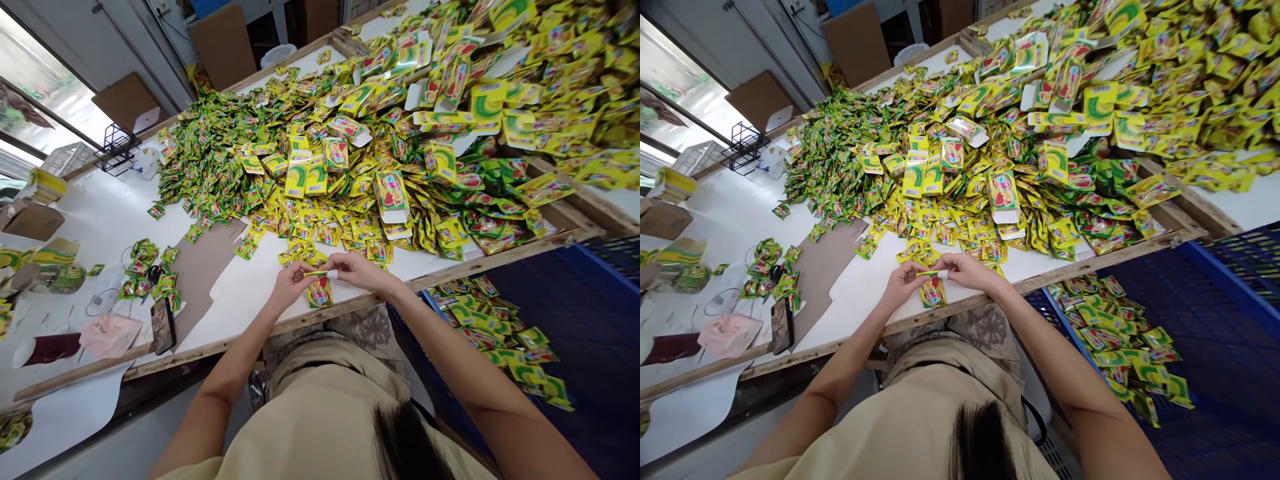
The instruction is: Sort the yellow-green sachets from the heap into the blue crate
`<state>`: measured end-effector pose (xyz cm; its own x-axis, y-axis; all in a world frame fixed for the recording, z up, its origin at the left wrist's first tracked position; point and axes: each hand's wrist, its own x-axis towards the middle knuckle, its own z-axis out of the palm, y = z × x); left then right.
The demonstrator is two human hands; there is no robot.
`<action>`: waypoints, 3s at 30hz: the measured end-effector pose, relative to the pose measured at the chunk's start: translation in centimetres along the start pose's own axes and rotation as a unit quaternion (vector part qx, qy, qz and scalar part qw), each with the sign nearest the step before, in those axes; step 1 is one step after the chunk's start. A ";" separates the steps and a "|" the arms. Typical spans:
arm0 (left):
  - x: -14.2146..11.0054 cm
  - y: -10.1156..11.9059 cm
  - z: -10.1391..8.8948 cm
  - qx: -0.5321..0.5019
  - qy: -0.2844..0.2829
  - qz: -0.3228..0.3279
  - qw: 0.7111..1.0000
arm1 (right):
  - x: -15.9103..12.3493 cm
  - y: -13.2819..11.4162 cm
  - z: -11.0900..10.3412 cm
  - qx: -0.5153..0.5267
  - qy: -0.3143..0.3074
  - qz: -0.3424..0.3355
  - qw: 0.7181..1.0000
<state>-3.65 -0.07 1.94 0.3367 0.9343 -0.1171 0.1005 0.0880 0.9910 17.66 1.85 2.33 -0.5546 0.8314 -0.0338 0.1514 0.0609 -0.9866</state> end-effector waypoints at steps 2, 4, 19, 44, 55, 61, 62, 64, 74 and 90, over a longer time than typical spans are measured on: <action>0.0 0.1 -0.1 -0.008 -0.005 -0.005 1.000 | 0.2 0.0 -0.2 -0.009 0.002 0.000 1.000; 0.1 0.2 -0.1 -0.027 -0.006 -0.011 1.000 | 0.4 0.2 -0.4 -0.023 0.007 0.001 1.000; 1.0 0.7 0.3 -0.036 -0.027 -0.022 0.999 | 0.5 0.4 -1.4 0.016 -0.025 0.021 0.999; 1.2 0.5 1.5 0.070 0.015 0.080 0.994 | -0.1 -2.8 -0.3 -0.256 0.024 -0.014 0.966; 0.5 1.9 0.6 0.210 -0.012 0.134 0.968 | -0.3 -3.4 1.0 -0.311 0.020 -0.032 0.950; 0.5 1.7 0.6 0.118 -0.015 0.062 0.991 | -0.5 -3.0 -0.3 -0.203 0.000 0.003 0.979; 0.6 1.6 0.6 0.091 -0.019 0.039 0.995 | -0.4 -3.0 -0.7 -0.183 -0.007 0.015 0.983; 0.8 1.6 0.5 0.063 -0.030 0.004 0.998 | -0.3 -3.0 -1.4 -0.162 -0.021 0.035 0.986; 1.5 1.8 0.7 0.067 -0.050 0.003 0.997 | 1.2 -4.2 -3.2 -0.225 -0.103 0.059 0.967; 1.0 1.8 1.6 0.162 -0.026 0.114 0.980 | -0.8 -4.9 -0.5 -0.417 -0.028 -0.019 0.908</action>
<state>-1.69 0.45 3.52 0.4318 0.8972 0.0930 0.3069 -0.2431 0.9202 17.76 1.20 7.28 -0.6097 0.7919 -0.0345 0.6861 0.5054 -0.5233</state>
